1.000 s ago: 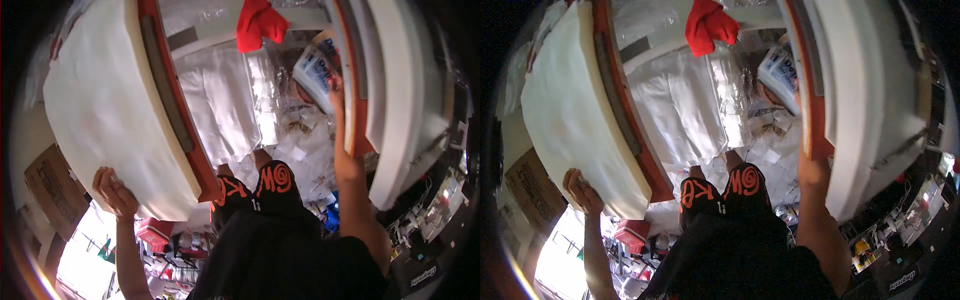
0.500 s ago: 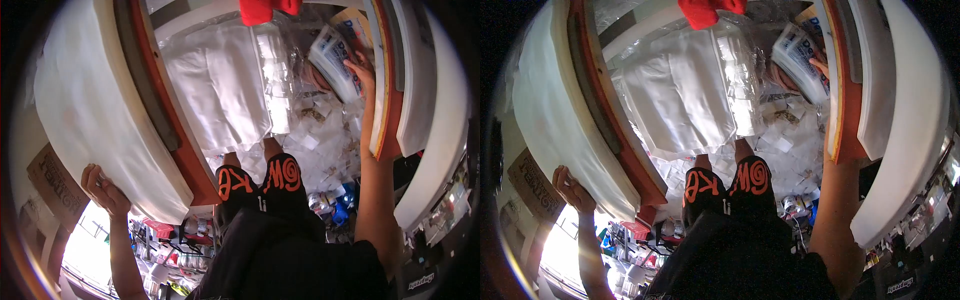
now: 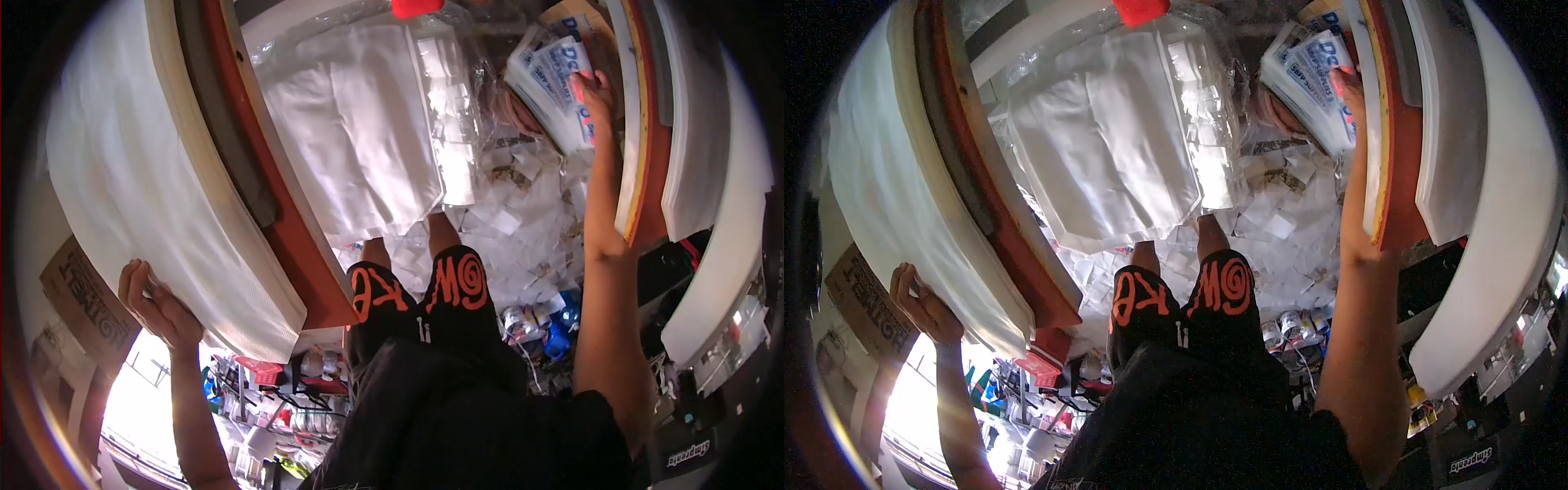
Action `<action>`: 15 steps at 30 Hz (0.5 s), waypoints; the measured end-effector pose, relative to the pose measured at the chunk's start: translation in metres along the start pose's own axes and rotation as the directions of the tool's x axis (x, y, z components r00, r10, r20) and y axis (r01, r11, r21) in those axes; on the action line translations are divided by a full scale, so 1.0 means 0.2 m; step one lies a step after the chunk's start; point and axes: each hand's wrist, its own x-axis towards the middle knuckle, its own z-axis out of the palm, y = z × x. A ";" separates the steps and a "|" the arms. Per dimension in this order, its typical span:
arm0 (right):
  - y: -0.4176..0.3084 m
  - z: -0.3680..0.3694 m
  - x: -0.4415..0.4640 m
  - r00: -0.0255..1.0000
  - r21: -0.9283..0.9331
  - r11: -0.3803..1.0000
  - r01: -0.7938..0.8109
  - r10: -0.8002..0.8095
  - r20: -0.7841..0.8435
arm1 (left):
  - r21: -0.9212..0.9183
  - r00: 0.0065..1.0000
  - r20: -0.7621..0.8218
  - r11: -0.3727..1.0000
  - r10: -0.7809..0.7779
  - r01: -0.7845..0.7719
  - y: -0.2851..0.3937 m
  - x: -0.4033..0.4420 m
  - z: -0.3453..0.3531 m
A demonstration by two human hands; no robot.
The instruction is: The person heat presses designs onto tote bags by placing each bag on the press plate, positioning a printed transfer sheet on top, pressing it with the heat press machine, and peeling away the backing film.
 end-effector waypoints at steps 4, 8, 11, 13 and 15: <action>-0.32 -0.21 -0.10 0.976 0.354 0.913 -0.205 0.165 0.139 | 0.006 1.000 -0.021 1.000 0.011 -0.011 0.01 0.01 0.00; -0.50 -0.25 -0.18 0.995 0.449 0.893 -0.032 0.073 -0.074 | 0.021 0.999 -0.008 0.999 -0.034 0.034 0.01 0.01 0.00; 0.12 0.01 0.04 0.975 -0.234 0.948 -0.214 0.221 0.006 | 0.017 0.999 -0.015 0.999 -0.037 0.037 0.02 0.01 0.00; -0.30 -0.15 -0.20 0.981 -0.157 0.970 -0.188 0.177 -0.083 | -0.002 0.999 -0.020 1.000 -0.027 0.027 0.02 0.01 0.00; -0.45 -0.18 -0.34 0.945 -0.148 0.988 -0.034 -0.017 -0.328 | -0.060 0.998 -0.029 0.997 -0.059 0.057 0.01 0.00 0.02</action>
